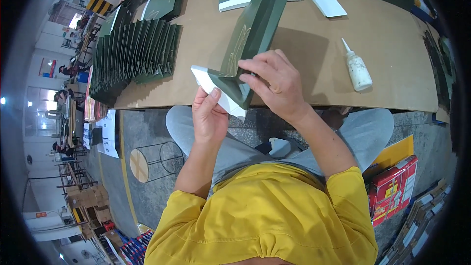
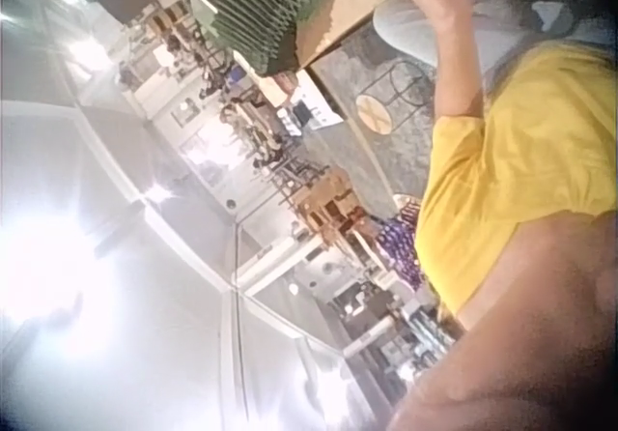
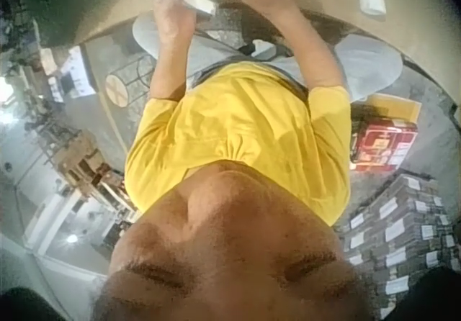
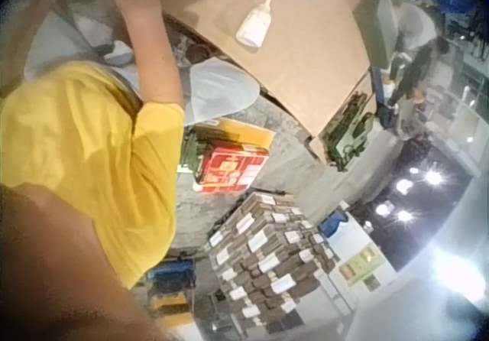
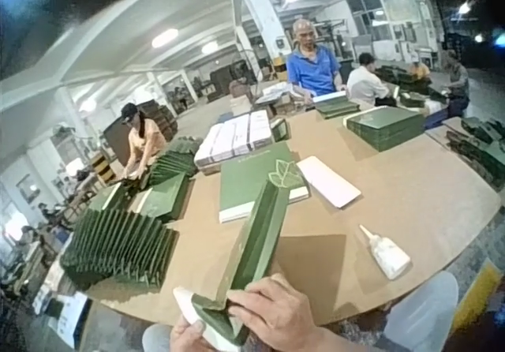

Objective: Folding and gluing the bottom flaps of green paper shopping bags.

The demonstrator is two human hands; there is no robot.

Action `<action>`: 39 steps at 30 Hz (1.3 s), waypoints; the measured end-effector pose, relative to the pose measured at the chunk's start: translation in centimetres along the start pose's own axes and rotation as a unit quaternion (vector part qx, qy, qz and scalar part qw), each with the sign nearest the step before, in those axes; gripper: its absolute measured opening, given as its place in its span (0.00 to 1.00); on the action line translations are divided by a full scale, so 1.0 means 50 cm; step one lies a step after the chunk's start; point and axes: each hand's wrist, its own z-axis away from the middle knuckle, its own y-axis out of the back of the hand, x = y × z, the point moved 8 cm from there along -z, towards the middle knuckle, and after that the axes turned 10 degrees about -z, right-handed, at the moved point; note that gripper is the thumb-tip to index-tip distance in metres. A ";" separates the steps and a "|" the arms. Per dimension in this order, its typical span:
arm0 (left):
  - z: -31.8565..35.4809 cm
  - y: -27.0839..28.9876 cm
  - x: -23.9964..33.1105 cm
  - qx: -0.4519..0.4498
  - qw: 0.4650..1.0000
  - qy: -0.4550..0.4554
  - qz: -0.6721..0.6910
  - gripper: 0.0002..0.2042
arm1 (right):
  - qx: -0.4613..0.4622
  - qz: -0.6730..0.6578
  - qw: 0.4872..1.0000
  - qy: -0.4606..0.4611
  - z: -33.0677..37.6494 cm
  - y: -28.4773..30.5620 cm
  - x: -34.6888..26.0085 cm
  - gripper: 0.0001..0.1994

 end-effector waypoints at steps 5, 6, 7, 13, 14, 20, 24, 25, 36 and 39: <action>0.005 -0.013 -0.004 -0.030 0.999 0.014 0.017 0.14 | -0.017 0.026 0.999 0.023 -0.023 0.007 0.002 0.12; 0.005 -0.014 -0.006 -0.038 0.999 0.020 0.024 0.15 | -0.046 0.032 0.998 0.039 -0.029 0.005 -0.002 0.12; 0.005 -0.015 -0.006 -0.039 0.999 0.021 0.023 0.15 | -0.074 0.038 0.995 0.054 -0.031 0.001 -0.006 0.13; 0.003 -0.014 -0.013 -0.037 0.998 0.031 0.039 0.17 | -0.132 0.068 0.986 0.072 -0.040 0.000 -0.012 0.09; 0.003 -0.018 -0.013 -0.039 0.998 0.029 0.030 0.17 | -0.131 0.069 0.986 0.071 -0.043 0.004 -0.010 0.09; -0.006 -0.020 -0.020 -0.055 0.997 0.040 0.035 0.20 | -0.155 0.078 0.984 0.035 -0.058 0.002 0.011 0.05; -0.013 -0.025 -0.027 -0.066 0.996 0.046 0.043 0.20 | -0.173 0.053 0.983 -0.002 -0.061 0.002 0.030 0.05; -0.013 -0.031 -0.028 -0.068 0.996 0.048 0.044 0.20 | -0.182 0.041 0.982 -0.020 -0.060 0.003 0.038 0.05; -0.015 -0.046 -0.027 -0.009 0.999 0.021 -0.028 0.10 | 0.028 -0.031 0.995 -0.091 0.012 0.027 0.032 0.09; -0.018 -0.053 -0.022 -0.006 0.999 0.002 -0.038 0.09 | 0.054 0.005 0.998 -0.042 0.025 0.032 -0.001 0.12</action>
